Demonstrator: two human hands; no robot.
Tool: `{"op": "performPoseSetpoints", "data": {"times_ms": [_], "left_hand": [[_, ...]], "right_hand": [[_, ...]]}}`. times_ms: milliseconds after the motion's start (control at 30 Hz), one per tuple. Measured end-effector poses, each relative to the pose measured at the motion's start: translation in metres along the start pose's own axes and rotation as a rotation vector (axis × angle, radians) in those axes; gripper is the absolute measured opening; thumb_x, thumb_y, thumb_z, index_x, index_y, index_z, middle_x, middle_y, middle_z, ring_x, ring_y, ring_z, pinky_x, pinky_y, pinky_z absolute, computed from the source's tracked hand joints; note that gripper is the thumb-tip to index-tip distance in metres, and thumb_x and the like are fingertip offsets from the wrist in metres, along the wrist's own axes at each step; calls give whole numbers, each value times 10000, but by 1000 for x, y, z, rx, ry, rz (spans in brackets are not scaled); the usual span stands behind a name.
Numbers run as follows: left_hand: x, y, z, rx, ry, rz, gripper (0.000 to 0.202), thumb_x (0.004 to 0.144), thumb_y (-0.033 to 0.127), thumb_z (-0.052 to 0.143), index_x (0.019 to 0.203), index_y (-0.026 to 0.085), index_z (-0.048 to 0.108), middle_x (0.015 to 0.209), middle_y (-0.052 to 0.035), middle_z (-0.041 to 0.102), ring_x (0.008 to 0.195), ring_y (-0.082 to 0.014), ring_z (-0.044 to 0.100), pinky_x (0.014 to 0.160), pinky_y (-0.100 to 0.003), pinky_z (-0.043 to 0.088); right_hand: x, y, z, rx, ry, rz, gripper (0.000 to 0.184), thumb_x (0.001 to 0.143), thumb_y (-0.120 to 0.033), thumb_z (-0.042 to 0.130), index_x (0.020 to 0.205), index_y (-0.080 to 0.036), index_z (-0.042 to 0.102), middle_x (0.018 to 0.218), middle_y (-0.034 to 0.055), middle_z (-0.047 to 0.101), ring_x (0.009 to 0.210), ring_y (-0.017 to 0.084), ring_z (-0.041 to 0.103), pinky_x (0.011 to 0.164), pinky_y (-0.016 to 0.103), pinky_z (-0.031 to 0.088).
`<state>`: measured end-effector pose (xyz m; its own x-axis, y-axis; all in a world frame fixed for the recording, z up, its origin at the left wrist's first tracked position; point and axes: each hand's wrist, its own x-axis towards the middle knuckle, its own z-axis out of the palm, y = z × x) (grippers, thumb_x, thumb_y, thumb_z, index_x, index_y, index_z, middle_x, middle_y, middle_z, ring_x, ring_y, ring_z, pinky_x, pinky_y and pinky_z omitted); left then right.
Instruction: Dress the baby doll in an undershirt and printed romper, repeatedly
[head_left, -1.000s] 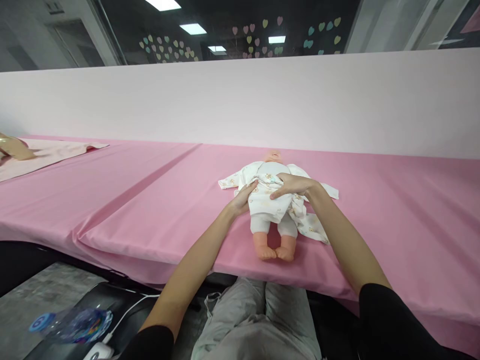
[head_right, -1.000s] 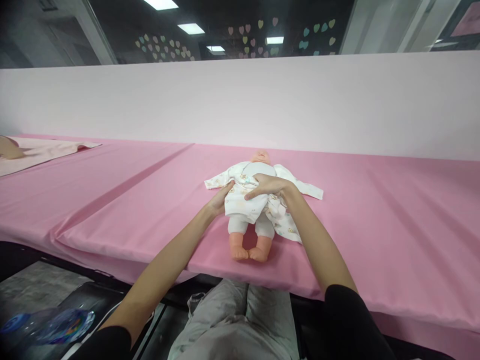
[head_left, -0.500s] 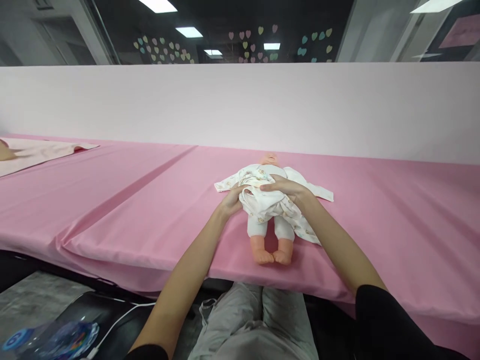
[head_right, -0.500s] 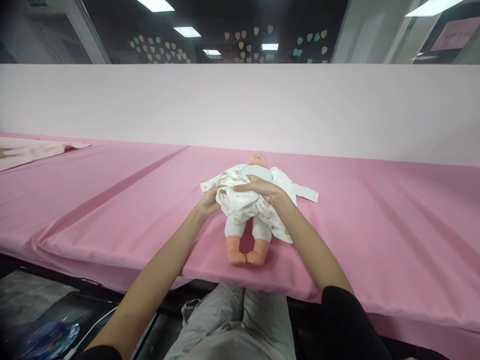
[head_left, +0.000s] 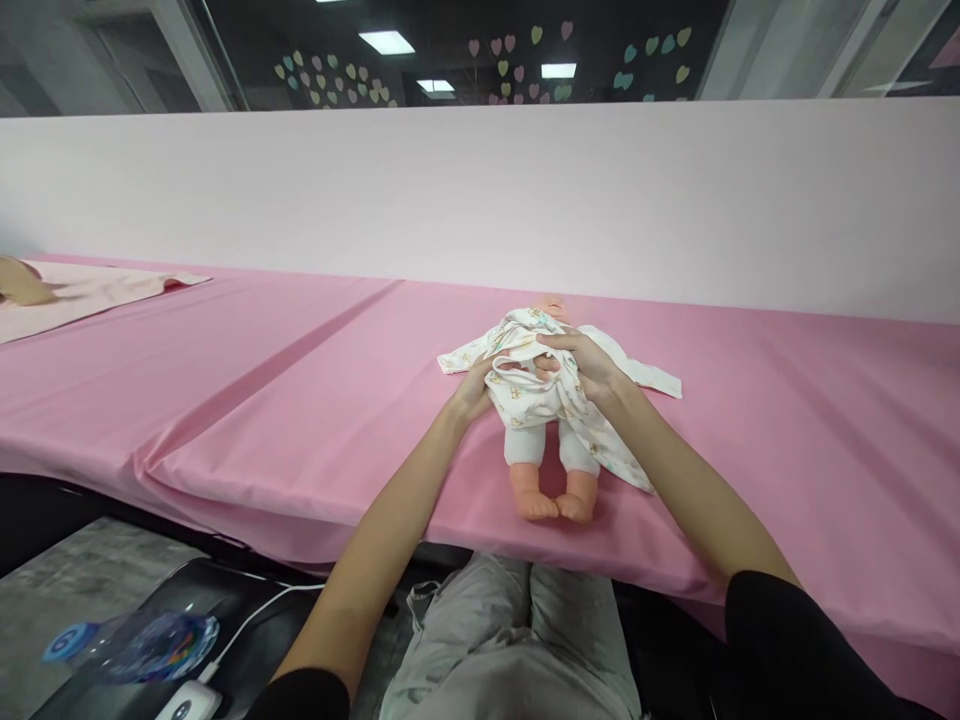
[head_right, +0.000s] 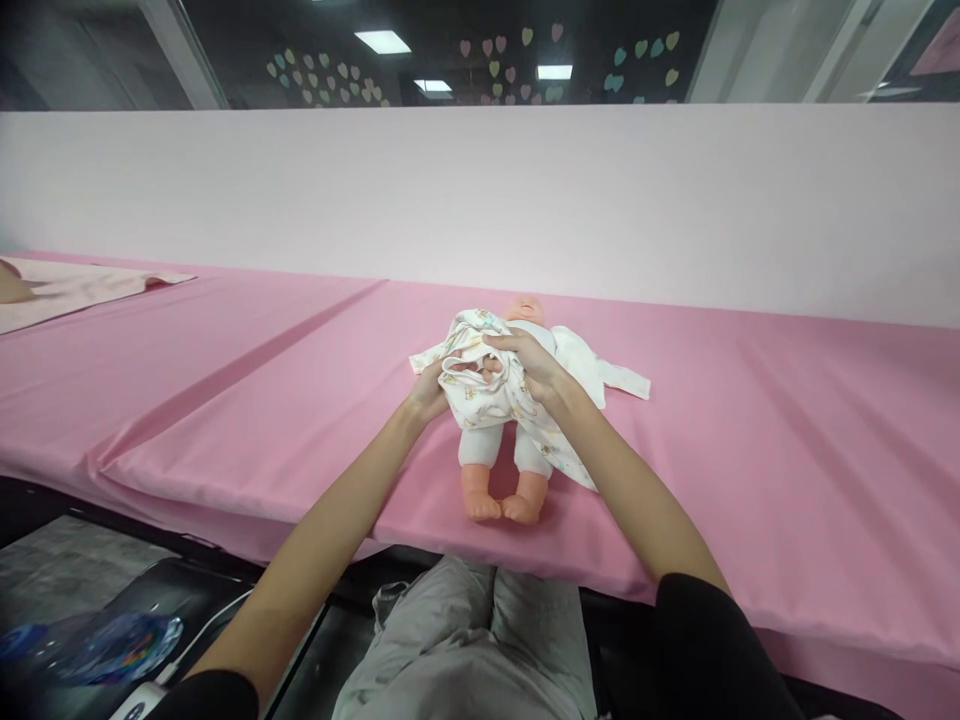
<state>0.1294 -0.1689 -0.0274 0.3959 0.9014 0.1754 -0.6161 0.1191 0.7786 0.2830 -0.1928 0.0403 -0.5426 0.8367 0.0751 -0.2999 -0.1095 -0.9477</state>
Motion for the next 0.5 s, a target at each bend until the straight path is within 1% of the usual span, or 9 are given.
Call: {"op": "performPoseSetpoints", "data": {"times_ms": [67, 100, 167, 200, 267, 333, 400, 433, 500], "left_hand": [[0, -1, -1, 33, -31, 6, 261, 739, 251, 612, 958, 112, 633, 805, -63, 680, 819, -201, 639, 849, -335, 456], [1, -1, -3, 49, -61, 17, 281, 739, 253, 601, 982, 115, 629, 864, -76, 682, 869, -215, 632, 875, -349, 444], [4, -3, -10, 88, -116, 57, 307, 728, 243, 552, 1003, 126, 623, 924, -84, 671, 917, -231, 612, 898, -376, 427], [6, -4, -15, 134, -121, 83, 307, 701, 224, 528, 977, 132, 627, 915, -82, 665, 910, -232, 604, 894, -384, 424], [10, -9, -25, 359, -78, 162, 306, 615, 173, 495, 885, 145, 637, 873, -71, 645, 894, -231, 580, 891, -391, 412], [11, -14, -34, 729, -29, 283, 355, 547, 128, 486, 861, 161, 647, 897, -69, 616, 943, -239, 537, 920, -391, 381], [8, -18, -37, 1078, -43, 390, 454, 554, 118, 519, 983, 181, 655, 1025, -90, 573, 1044, -264, 474, 963, -401, 338], [5, -19, -36, 1195, -71, 419, 504, 577, 133, 552, 1069, 195, 638, 1106, -106, 541, 1097, -283, 440, 988, -414, 311], [0, -19, -31, 1298, -121, 431, 553, 610, 184, 632, 1161, 222, 609, 1226, -129, 485, 1180, -316, 387, 1039, -440, 245]], "right_hand": [[-4, -5, 1, -7, -73, 53, 227, 704, -266, 696, 716, -166, 493, 392, -85, 343, 329, 47, 291, 341, 158, 295], [-7, -9, 1, -18, -95, 66, 234, 705, -256, 701, 713, -164, 486, 390, -91, 327, 327, 34, 252, 328, 145, 252], [-15, -19, -1, -57, -94, 70, 239, 699, -222, 711, 714, -160, 480, 403, -92, 329, 338, 21, 236, 327, 129, 214], [-20, -25, -2, -87, -79, 62, 242, 694, -208, 716, 715, -159, 479, 411, -92, 332, 344, 19, 242, 330, 127, 211], [-31, -38, -5, -164, -51, 30, 245, 683, -198, 727, 732, -157, 490, 426, -91, 340, 348, 19, 255, 330, 132, 204], [-43, -51, -8, -253, -45, 7, 251, 677, -227, 739, 773, -152, 520, 430, -86, 351, 344, 23, 261, 326, 147, 189], [-52, -62, -13, -326, -34, -16, 280, 667, -268, 751, 816, -147, 547, 427, -82, 357, 336, 29, 261, 322, 164, 171], [-56, -66, -15, -352, -24, -27, 293, 662, -285, 755, 825, -148, 554, 424, -82, 358, 333, 32, 262, 321, 171, 165], [-62, -73, -20, -385, 15, -54, 298, 654, -306, 760, 806, -159, 550, 415, -87, 342, 330, 37, 267, 322, 180, 177]]}}
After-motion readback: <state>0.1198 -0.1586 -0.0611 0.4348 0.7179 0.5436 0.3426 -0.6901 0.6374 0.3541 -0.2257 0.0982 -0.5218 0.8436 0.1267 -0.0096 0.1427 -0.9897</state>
